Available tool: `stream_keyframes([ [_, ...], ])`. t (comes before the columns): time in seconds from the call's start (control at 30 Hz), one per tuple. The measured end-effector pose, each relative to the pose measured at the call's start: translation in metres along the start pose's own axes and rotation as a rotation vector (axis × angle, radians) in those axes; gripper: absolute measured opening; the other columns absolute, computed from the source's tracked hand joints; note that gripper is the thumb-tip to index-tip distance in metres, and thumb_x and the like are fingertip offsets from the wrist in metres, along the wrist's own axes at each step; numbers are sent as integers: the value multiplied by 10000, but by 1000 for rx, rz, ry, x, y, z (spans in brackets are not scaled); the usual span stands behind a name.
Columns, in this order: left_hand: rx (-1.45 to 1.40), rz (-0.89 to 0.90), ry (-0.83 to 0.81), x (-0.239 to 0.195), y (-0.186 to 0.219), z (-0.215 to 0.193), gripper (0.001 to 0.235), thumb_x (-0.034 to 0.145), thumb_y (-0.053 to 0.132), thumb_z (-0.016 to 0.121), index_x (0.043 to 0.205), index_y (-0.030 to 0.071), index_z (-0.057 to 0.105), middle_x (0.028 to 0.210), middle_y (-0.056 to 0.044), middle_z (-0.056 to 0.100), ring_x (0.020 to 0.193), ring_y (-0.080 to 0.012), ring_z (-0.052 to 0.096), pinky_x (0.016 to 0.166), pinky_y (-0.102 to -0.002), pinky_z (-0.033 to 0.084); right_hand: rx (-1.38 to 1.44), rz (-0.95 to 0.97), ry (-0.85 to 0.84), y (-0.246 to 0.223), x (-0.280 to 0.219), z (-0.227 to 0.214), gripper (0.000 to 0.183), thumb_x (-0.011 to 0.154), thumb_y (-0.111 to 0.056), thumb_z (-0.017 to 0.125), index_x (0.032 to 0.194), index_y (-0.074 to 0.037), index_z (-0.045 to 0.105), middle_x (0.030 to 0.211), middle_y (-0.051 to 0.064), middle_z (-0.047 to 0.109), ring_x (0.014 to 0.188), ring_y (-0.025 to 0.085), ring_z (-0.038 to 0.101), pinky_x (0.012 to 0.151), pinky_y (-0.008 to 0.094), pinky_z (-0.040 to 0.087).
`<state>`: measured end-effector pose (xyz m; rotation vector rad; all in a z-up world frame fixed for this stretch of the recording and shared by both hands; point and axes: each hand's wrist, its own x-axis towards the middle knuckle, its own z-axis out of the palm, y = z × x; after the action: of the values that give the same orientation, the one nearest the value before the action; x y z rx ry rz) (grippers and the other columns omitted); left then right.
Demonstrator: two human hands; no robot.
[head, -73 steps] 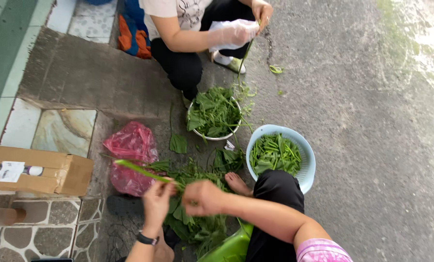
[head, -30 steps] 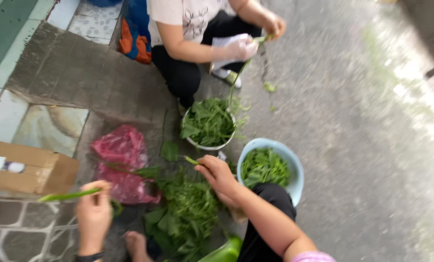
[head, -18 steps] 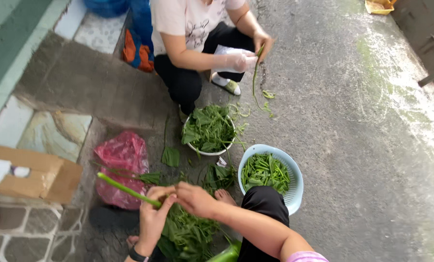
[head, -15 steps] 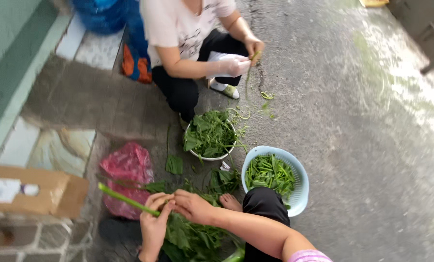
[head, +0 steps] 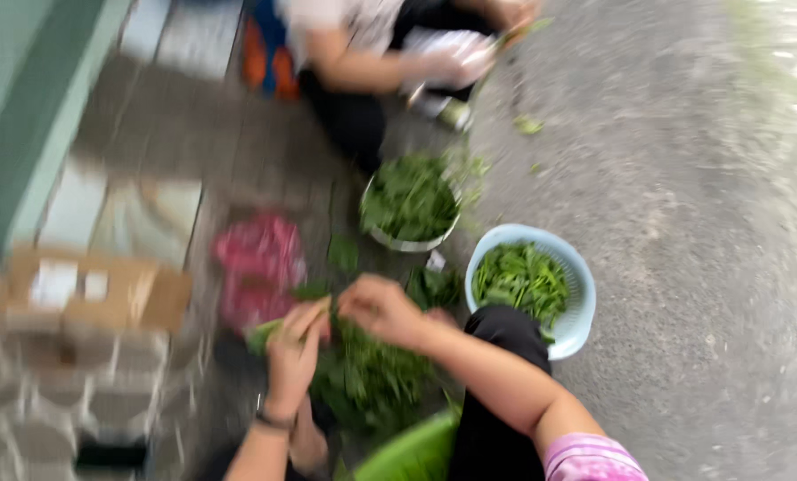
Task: The person sits on a low stool and plucks leaves and tender stems from long green stalks by hand. The separated greens are placed into a light blue colander, while the remaining stalks and trimmings are discarded onto the ground.
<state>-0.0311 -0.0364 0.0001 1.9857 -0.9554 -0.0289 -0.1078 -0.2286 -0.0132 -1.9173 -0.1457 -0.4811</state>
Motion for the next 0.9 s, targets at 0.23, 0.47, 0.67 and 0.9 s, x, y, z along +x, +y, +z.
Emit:
stream_keyframes([
  [0.23, 288, 97, -67, -37, -55, 40, 561, 813, -46, 727, 1305, 220, 677, 1175, -31, 692, 1112, -228, 670, 943, -357, 547, 19, -28, -174, -11, -9, -8, 223, 949, -86, 679, 1164, -35, 715, 949, 132, 715, 870, 312, 703, 797, 420, 557],
  [0.47, 500, 376, 38, -37, -47, 36, 234, 997, 154, 610, 1215, 153, 693, 1028, -33, 666, 889, -204, 678, 674, -299, 537, -197, -131, -204, -4, -13, -1, 91, 941, -6, 638, 1013, 7, 693, 880, 166, 677, 775, 367, 667, 706, 421, 558],
  [0.67, 382, 357, -44, -35, -37, 32, 301, 906, 61, 650, 1198, 114, 698, 1130, -55, 690, 957, -255, 685, 719, -384, 549, -61, 39, -246, 16, -19, 0, 71, 840, -68, 648, 886, -57, 701, 806, 103, 663, 747, 279, 651, 694, 397, 514],
  [0.9, -44, 16, -165, -26, -25, 26, 289, 964, 168, 616, 1234, 161, 719, 1090, -61, 630, 851, -212, 664, 701, -351, 550, 629, 519, -175, 34, -28, 5, 134, 768, -58, 589, 778, -79, 721, 634, -6, 552, 546, 85, 399, 552, 286, 341],
])
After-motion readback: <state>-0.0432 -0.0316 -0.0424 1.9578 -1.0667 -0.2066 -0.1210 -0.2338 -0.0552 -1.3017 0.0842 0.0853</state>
